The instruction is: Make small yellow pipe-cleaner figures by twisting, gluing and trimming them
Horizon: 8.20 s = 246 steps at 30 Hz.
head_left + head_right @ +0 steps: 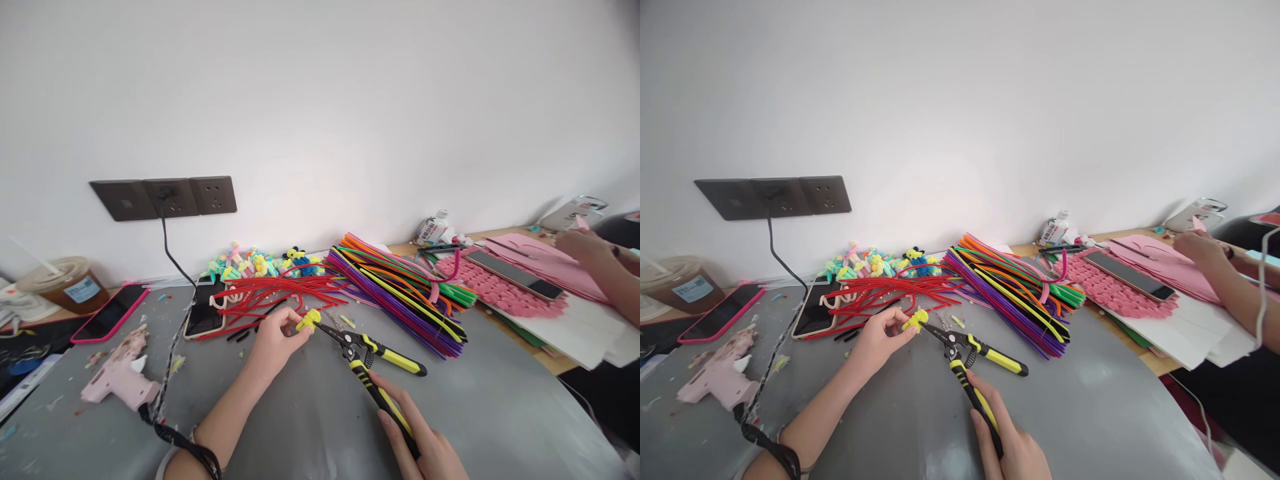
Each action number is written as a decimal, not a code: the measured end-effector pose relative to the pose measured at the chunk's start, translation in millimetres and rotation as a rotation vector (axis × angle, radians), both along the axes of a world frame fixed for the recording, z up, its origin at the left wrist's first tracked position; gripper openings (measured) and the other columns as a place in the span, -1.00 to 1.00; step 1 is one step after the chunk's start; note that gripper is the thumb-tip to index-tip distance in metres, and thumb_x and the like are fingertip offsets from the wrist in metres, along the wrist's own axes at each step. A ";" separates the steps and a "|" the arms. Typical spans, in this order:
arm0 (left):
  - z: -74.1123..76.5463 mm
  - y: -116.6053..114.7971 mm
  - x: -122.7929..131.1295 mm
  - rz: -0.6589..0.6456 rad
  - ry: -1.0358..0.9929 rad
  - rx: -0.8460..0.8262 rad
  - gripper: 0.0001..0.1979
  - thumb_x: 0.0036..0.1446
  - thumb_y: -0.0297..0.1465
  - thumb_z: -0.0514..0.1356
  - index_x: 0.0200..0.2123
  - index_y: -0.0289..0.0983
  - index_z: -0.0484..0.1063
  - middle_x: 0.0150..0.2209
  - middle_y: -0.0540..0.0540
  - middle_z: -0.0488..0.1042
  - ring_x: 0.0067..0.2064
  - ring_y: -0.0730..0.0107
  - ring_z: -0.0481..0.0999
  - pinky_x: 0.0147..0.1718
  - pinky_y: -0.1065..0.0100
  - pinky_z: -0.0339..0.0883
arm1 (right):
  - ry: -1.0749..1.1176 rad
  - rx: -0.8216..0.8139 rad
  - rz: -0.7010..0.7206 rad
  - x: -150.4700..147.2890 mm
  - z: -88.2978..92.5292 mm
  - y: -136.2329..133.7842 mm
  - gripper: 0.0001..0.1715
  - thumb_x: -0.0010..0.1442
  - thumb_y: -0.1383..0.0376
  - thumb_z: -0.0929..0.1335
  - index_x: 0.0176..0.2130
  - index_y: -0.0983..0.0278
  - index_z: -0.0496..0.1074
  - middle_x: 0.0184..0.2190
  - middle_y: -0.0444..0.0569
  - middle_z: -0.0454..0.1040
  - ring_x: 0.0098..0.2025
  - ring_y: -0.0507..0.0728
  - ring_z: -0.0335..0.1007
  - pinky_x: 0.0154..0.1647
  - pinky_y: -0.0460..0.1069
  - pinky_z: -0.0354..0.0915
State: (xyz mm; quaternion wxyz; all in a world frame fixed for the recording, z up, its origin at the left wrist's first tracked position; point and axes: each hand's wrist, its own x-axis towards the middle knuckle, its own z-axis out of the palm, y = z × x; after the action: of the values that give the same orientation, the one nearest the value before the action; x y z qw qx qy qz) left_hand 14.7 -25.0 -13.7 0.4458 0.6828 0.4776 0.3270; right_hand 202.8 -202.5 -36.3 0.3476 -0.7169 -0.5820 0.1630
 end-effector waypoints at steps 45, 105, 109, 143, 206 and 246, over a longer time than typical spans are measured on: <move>0.9 -1.2 0.4 0.005 0.015 -0.031 -0.78 -0.03 -0.22 0.25 -0.48 -0.23 0.33 -0.47 0.01 0.47 -0.45 0.42 0.19 -0.39 0.38 0.10 | -0.006 -0.072 0.093 10.8 -0.8 0.5 -0.41 0.38 -0.01 0.12 0.23 0.18 0.27 -0.71 -0.19 0.43 -0.62 0.09 0.51 -0.52 -0.18 0.38; 3.6 -3.2 1.4 0.031 0.008 -0.008 -0.80 -0.05 -0.23 0.26 -0.48 -0.23 0.38 -0.48 0.01 0.50 -0.49 0.43 0.24 -0.43 0.38 0.13 | -0.051 0.023 0.153 17.4 -14.9 -4.5 -0.51 0.39 0.06 0.13 0.18 0.17 0.30 -0.37 -0.02 0.65 -0.56 0.02 0.54 -0.47 -0.20 0.41; 2.9 -3.5 1.9 0.047 0.022 -0.010 -0.79 -0.05 -0.21 0.25 -0.49 -0.23 0.36 -0.49 0.01 0.47 -0.48 0.42 0.24 -0.42 0.38 0.12 | -0.047 0.012 0.175 20.0 -16.0 -4.5 -0.52 0.40 0.09 0.13 0.19 0.19 0.27 -0.33 0.01 0.65 -0.51 0.01 0.57 -0.43 -0.21 0.41; 2.9 2.6 -2.8 -0.026 0.139 0.134 -0.87 -0.08 -0.32 0.28 -0.40 -0.21 0.46 -0.40 0.00 0.51 -0.39 0.36 0.35 -0.36 0.39 0.20 | 0.201 0.087 0.048 41.2 18.9 6.8 -0.58 0.30 0.06 0.27 0.03 0.22 0.42 -0.64 -0.15 0.42 -0.58 0.10 0.42 -0.54 -0.11 0.38; 15.7 0.2 -2.9 -0.059 0.036 0.026 -0.82 -0.03 -0.29 0.26 -0.34 -0.25 0.50 -0.37 -0.08 0.57 -0.34 0.31 0.41 -0.30 0.33 0.30 | -0.251 0.102 0.094 80.3 5.9 87.1 -0.54 0.16 0.24 0.34 0.05 0.20 0.24 -0.14 0.06 0.48 -0.14 0.20 0.52 -0.20 0.02 0.44; 13.2 1.6 -6.0 -0.208 0.259 0.115 -0.83 0.04 -0.29 0.20 -0.38 -0.21 0.57 -0.44 -0.05 0.54 -0.36 0.28 0.44 -0.37 0.37 0.26 | -0.474 0.265 0.661 64.0 12.2 98.2 -0.55 0.24 0.50 0.24 0.07 0.19 0.40 -0.17 0.07 0.47 -0.19 0.17 0.43 -0.19 0.06 0.39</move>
State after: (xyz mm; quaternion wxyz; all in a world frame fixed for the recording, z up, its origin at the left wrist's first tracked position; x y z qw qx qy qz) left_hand 8.7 -23.3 -0.5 0.3720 0.7894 0.4383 0.2151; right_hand 266.7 -104.3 -24.1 0.2224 -0.4584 -0.8602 0.0204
